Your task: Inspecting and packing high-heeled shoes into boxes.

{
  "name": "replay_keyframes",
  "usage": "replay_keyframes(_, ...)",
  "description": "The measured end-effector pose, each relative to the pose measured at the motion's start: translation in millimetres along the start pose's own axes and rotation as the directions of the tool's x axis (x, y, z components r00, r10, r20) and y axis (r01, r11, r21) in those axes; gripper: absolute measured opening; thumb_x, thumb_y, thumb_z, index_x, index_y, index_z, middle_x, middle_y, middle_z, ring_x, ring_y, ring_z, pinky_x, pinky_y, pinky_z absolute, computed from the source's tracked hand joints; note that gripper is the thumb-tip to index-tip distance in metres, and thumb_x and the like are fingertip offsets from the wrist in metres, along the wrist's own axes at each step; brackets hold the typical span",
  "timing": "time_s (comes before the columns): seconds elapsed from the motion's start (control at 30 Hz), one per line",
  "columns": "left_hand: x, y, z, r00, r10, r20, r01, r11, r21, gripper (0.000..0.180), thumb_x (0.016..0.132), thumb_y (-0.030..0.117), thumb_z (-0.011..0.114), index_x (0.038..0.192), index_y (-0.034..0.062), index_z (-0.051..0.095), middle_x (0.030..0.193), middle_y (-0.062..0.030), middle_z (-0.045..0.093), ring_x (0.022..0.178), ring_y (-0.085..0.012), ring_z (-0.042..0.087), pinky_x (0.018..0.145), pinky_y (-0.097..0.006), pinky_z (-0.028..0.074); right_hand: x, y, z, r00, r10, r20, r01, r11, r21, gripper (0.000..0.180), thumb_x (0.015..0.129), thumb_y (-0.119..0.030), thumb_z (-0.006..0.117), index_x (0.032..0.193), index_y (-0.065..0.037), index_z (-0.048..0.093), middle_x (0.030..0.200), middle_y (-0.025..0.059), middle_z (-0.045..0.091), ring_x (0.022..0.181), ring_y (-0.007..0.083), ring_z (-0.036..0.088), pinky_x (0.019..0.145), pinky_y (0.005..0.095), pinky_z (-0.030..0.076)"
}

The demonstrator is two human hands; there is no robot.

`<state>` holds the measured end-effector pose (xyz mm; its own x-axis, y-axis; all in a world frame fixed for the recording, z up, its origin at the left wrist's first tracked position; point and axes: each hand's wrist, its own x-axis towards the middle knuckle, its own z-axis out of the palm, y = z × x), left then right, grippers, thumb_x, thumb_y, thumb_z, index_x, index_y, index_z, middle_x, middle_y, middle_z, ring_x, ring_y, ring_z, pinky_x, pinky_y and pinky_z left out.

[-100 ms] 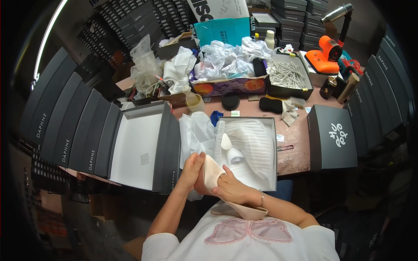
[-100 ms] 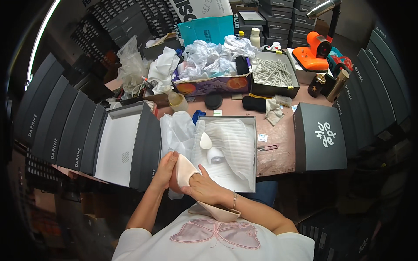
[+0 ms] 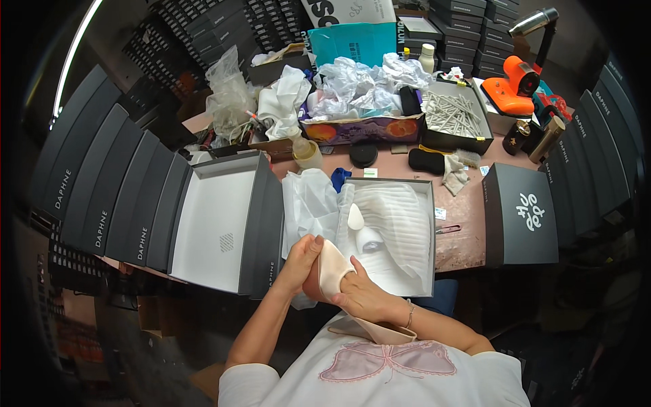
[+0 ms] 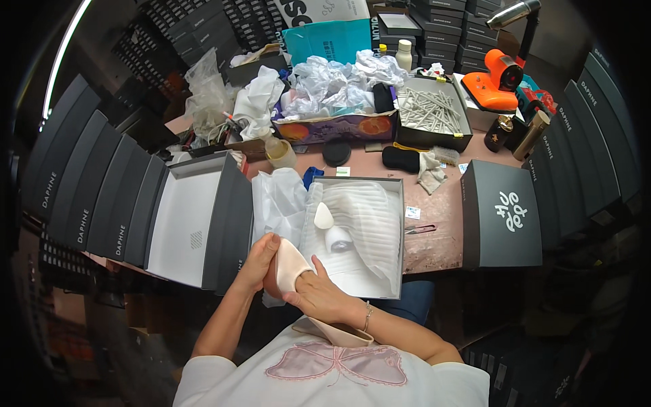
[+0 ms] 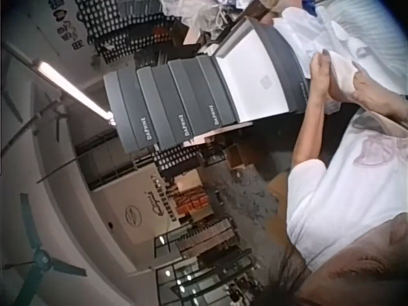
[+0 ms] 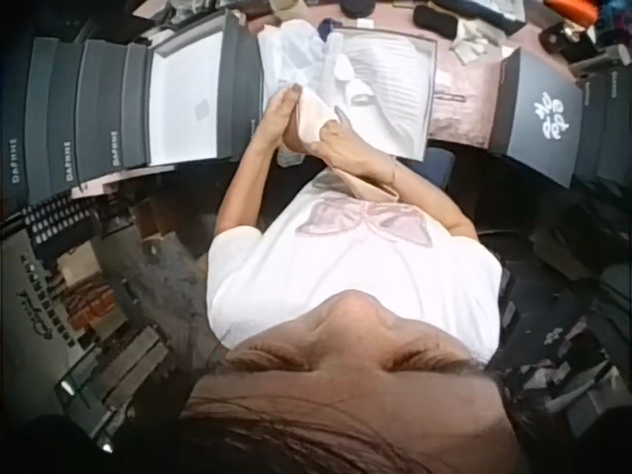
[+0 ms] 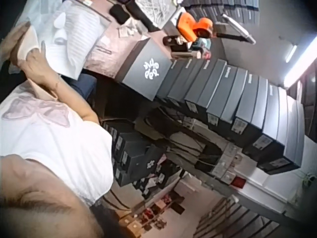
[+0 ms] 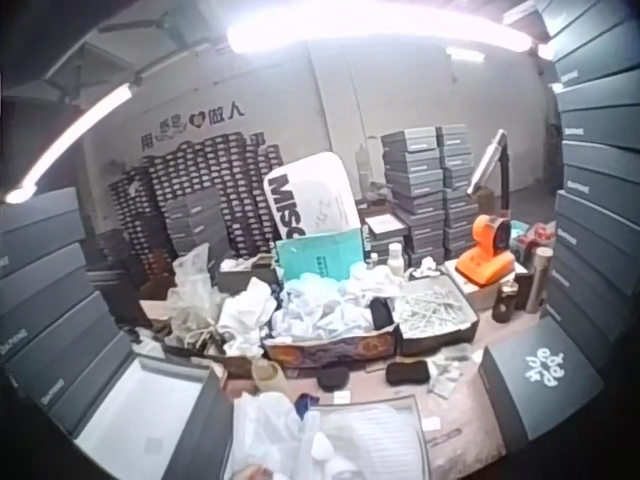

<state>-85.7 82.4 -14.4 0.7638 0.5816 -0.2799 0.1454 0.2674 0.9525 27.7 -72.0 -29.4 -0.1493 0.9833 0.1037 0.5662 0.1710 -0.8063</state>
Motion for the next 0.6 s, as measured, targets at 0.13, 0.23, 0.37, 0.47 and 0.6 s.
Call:
replay_keyframes(0.13, -17.6, 7.2, 9.4, 0.988, 0.143, 0.066, -0.124, 0.965, -0.232, 0.047, 0.093, 0.036, 0.064, 0.123, 0.0034, 0.049, 0.109, -0.0053, 0.057, 0.099, -0.0109, 0.056, 0.083, -0.024, 0.047, -5.3, -11.8, -6.0, 0.983, -0.046, -0.177, 0.063, 0.994, 0.091, 0.074, 0.1, -0.056, 0.016, 0.102, 0.007, 0.055, 0.102, 0.0263, 0.052, 0.115, 0.0399, 0.045, 0.111, 0.0626, 0.007)
replay_keyframes(0.23, -19.6, -9.2, 12.6, 1.0, -0.004, 0.011, 0.007, 0.94, -0.342, 0.059, 0.089, 0.031, 0.069, 0.134, 0.0044, 0.043, 0.12, -0.0077, 0.053, 0.11, -0.0152, 0.054, 0.092, -0.028, 0.046, -4.0, -11.0, -20.0, 0.996, 0.059, -0.066, -0.044, 0.978, 0.205, 0.074, 0.1, -0.055, 0.016, 0.1, 0.008, 0.054, 0.104, 0.0271, 0.052, 0.115, 0.0406, 0.045, 0.111, 0.063, 0.007)
replay_keyframes(0.37, -17.7, 5.0, 5.7, 1.0, -0.008, 0.007, 0.01, 0.966, -0.257, 0.06, 0.085, 0.029, 0.073, 0.131, 0.003, 0.044, 0.115, -0.0078, 0.055, 0.108, -0.0161, 0.055, 0.093, -0.029, 0.046, 3.3, -7.0, -13.9, 0.998, 0.066, 0.008, -0.066, 0.987, 0.148, 0.063, 0.102, -0.045, 0.02, 0.093, 0.008, 0.051, 0.105, 0.0264, 0.051, 0.113, 0.0418, 0.044, 0.111, 0.0623, 0.009)
replay_keyframes(0.47, -15.0, 2.0, 1.4, 1.0, 0.011, 0.011, -0.008, 0.983, -0.186, 0.064, 0.083, 0.028, 0.075, 0.133, 0.002, 0.044, 0.116, -0.0082, 0.055, 0.108, -0.0162, 0.054, 0.093, -0.029, 0.045, -9.9, -6.1, -5.8, 0.997, -0.028, -0.07, 0.047, 0.961, 0.273, 0.058, 0.102, -0.042, 0.027, 0.113, 0.01, 0.049, 0.12, 0.0271, 0.048, 0.123, 0.0399, 0.04, 0.114, 0.0546, 0.014)
replay_keyframes(0.6, -19.1, -15.2, -8.3, 0.999, 0.043, 0.017, -0.039, 0.977, -0.21, 0.066, 0.082, 0.027, 0.077, 0.134, 0.0012, 0.045, 0.119, -0.0085, 0.055, 0.109, -0.0162, 0.054, 0.093, -0.029, 0.044, -59.3, -12.8, -20.5, 0.994, -0.004, 0.11, -0.058, 0.828, 0.558, 0.062, 0.099, -0.037, 0.04, 0.144, 0.004, 0.032, 0.149, 0.0237, 0.033, 0.142, 0.0338, 0.026, 0.116, 0.0433, 0.017)
